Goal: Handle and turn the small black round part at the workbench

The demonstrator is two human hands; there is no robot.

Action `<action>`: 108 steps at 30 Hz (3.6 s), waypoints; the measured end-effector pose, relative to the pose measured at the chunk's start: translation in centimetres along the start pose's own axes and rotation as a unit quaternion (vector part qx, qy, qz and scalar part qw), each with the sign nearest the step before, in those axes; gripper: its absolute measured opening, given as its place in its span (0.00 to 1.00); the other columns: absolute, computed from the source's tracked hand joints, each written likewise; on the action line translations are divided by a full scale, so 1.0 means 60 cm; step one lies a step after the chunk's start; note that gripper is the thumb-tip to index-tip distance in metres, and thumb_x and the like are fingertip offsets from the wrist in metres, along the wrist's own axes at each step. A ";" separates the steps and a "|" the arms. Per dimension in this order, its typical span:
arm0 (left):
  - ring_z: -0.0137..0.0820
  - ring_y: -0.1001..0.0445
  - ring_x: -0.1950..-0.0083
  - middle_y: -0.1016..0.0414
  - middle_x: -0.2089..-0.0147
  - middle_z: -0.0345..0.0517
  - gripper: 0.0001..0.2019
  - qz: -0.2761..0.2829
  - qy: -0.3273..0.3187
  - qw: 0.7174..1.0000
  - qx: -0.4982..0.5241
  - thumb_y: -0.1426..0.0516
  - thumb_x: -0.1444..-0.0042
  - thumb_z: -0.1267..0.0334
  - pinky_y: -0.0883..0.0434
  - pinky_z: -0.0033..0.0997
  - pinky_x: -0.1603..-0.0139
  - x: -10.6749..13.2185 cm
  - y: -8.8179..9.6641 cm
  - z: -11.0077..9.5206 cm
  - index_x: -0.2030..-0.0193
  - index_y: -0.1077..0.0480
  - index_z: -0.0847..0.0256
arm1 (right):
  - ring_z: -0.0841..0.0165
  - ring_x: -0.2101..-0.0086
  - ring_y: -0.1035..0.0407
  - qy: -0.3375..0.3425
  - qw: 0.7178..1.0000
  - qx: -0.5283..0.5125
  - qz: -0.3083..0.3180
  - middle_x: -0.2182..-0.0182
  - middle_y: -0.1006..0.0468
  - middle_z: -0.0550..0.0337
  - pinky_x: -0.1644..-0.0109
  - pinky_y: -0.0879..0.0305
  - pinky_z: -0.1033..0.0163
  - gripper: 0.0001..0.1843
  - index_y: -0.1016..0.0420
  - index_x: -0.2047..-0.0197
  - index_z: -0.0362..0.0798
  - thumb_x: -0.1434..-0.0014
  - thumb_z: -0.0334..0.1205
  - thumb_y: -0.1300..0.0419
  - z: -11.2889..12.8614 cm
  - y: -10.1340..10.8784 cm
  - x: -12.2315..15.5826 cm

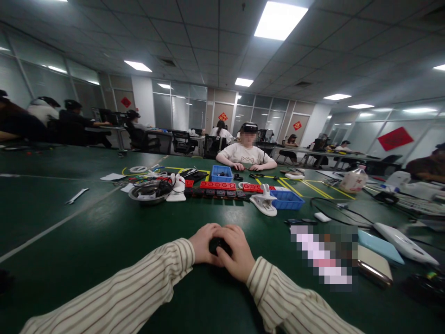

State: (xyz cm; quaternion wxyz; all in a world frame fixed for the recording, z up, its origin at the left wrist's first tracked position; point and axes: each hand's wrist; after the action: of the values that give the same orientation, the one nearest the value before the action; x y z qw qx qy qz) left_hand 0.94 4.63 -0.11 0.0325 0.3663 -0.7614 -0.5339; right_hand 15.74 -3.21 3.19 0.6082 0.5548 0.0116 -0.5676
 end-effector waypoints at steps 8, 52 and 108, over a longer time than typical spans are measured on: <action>0.43 0.35 0.57 0.34 0.61 0.46 0.31 -0.030 0.014 0.998 -0.051 0.34 0.70 0.46 0.47 0.52 0.44 0.003 0.002 -0.025 0.62 0.34 0.63 | 0.63 0.67 0.39 -0.134 0.987 0.086 -0.028 0.70 0.33 0.58 0.62 0.42 0.58 0.14 0.35 0.67 0.46 0.52 0.45 0.38 -0.018 -0.018 0.003; 0.41 0.33 0.55 0.33 0.56 0.45 0.34 0.007 0.010 1.000 -0.006 0.32 0.72 0.53 0.35 0.42 0.50 -0.002 -0.001 0.002 0.54 0.33 0.59 | 0.63 0.56 0.38 0.005 1.000 -0.021 0.006 0.62 0.27 0.59 0.47 0.48 0.54 0.10 0.33 0.63 0.49 0.50 0.36 0.50 -0.007 -0.002 0.002; 0.42 0.34 0.55 0.34 0.56 0.46 0.38 -0.003 0.010 1.000 -0.029 0.32 0.74 0.49 0.36 0.42 0.51 -0.001 0.007 -0.011 0.53 0.36 0.60 | 0.62 0.57 0.37 -0.044 0.998 0.033 -0.022 0.60 0.28 0.56 0.51 0.43 0.55 0.13 0.33 0.57 0.48 0.48 0.36 0.47 -0.006 -0.005 0.003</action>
State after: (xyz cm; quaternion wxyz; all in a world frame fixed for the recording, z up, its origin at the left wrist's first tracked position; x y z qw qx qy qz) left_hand 1.04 4.19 0.55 0.0492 0.3733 -0.7437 -0.5524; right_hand 15.81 -3.01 2.77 0.5769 0.5486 -0.0215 -0.6048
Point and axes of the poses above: each hand's wrist, its own x-axis away from the middle knuckle, its own y-axis out of the back of the hand, z = x × y
